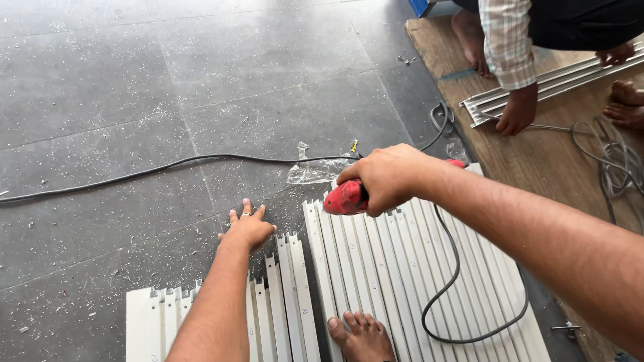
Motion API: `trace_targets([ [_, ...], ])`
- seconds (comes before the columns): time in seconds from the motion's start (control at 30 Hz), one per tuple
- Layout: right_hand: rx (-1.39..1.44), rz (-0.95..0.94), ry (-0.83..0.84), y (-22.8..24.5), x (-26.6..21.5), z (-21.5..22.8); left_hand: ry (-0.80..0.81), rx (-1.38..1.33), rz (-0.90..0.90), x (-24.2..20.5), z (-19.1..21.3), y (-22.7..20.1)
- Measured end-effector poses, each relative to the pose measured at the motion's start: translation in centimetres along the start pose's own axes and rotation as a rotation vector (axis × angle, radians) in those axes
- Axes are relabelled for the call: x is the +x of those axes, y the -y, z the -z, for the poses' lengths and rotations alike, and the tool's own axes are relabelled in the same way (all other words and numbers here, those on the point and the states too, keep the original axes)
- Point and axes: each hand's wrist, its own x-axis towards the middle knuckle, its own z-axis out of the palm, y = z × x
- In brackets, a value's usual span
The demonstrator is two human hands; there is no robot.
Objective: The person uses a red corded drill to make holes in a stack of white plastic profiles laid on the floor. They adjust the drill bit, position the profiles, and drill multiple holes along the length of the stack. Other workers are visible nearby handling similar materials.
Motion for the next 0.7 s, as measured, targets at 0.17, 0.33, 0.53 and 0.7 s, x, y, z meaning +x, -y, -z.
trace_targets([
  [0.17,-0.043,-0.013,0.045,0.2,0.7,0.0,0.013,0.045,0.009,0.2,0.0,-0.4],
  [0.33,-0.001,0.006,0.006,0.0,0.3,-0.2,0.023,0.043,-0.001,-0.7,0.3,-0.5],
  [0.53,-0.05,-0.014,0.035,0.6,0.1,0.1,0.009,0.048,-0.012,-0.6,-0.1,-0.3],
  [0.7,-0.1,-0.004,0.041,0.9,0.3,0.1,0.013,0.095,-0.007,-0.7,-0.1,-0.4],
])
